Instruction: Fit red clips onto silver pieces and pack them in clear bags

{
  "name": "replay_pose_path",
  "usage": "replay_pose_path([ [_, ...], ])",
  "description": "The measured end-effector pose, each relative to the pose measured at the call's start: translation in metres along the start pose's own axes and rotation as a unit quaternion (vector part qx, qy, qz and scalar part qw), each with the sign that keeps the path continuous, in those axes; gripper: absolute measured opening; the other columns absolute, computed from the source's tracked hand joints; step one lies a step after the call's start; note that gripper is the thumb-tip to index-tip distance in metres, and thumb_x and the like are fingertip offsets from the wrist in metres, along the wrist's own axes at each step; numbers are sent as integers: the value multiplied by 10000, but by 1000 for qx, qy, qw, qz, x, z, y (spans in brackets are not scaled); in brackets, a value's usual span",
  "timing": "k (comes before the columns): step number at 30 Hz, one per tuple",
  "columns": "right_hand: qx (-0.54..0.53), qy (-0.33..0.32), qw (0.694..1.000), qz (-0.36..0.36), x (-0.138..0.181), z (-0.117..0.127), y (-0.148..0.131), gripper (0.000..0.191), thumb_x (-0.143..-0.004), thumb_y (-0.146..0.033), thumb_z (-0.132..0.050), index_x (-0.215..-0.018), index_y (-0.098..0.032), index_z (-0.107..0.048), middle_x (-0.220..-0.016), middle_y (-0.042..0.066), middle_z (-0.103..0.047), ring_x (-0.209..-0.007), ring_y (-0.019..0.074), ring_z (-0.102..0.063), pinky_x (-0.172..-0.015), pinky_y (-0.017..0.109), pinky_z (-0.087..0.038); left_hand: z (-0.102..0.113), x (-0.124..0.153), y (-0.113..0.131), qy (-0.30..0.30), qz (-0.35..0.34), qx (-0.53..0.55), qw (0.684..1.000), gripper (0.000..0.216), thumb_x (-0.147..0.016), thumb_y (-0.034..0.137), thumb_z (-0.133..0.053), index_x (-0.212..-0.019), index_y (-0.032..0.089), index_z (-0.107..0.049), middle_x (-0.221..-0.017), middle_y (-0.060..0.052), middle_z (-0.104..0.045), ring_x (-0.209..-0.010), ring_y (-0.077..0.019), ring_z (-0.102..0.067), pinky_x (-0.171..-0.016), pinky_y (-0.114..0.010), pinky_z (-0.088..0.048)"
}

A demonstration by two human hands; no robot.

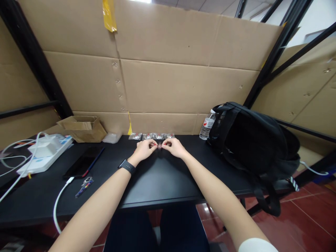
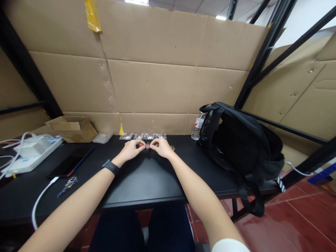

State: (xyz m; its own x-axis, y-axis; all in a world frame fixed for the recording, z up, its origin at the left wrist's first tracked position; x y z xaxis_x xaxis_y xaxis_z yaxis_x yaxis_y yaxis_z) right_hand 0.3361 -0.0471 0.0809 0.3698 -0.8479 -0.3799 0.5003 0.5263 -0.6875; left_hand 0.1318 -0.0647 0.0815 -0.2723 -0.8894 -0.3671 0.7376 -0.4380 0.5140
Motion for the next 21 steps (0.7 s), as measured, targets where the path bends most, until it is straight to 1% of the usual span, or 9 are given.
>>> replay_pose_path([
  [3,51,-26,998,12,2,1,-1,55,-814,-220,-716,-784,-178,-735,-712,10,-712,-670,142,-635,-674,246,-466,-5,1,1,-43,-3,-25,999,165,-855,344,-609,-907,285,-755,-879,9,-793,-909,-230,-725,-883,-351,-437],
  [6,27,-38,999,3,3,0,6,31,-802,-192,-717,-792,-173,-695,-734,6,-713,-645,135,-657,-652,237,-478,-9,2,1,-60,-5,-24,998,176,-870,347,-598,-913,296,-761,-867,14,-796,-905,-225,-730,-883,-346,-434],
  [9,-49,-53,997,-27,2,-4,13,75,-799,-165,-701,-856,-171,-653,-816,14,-717,-617,128,-693,-627,228,-506,-11,2,1,-59,-1,-30,998,170,-868,346,-605,-907,291,-762,-877,10,-796,-911,-228,-730,-876,-341,-439],
  [12,-101,-51,993,-40,2,-7,14,117,-792,-136,-691,-883,-171,-625,-797,11,-705,-638,137,-717,-646,230,-531,-9,1,0,-51,13,-37,998,173,-872,345,-606,-919,286,-761,-903,2,-795,-923,-233,-727,-864,-342,-445],
  [17,-139,-46,988,-40,1,-5,15,190,-759,-149,-733,-912,-168,-621,-746,10,-692,-671,157,-718,-691,267,-561,-7,-1,-4,-28,39,-23,999,157,-862,346,-624,-914,275,-753,-919,-5,-796,-916,-228,-725,-852,-338,-457],
  [21,-151,-47,987,-32,0,-5,19,246,-748,-159,-735,-972,-170,-633,-761,5,-690,-691,151,-710,-709,266,-556,-11,-1,-5,-42,25,-14,999,167,-873,344,-609,-927,282,-754,-918,2,-796,-919,-223,-724,-874,-347,-449],
])
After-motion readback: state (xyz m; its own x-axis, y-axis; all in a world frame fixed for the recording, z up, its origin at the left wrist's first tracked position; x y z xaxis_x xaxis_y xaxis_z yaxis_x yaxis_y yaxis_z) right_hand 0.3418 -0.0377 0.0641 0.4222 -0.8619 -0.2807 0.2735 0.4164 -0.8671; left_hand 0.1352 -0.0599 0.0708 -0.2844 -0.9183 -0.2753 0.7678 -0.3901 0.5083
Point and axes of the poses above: each hand's wrist, its own x-axis away from the middle knuckle, its own z-axis out of the back of the hand, y = z × x, the point moved 2 cm from there along -x, towards the middle knuckle
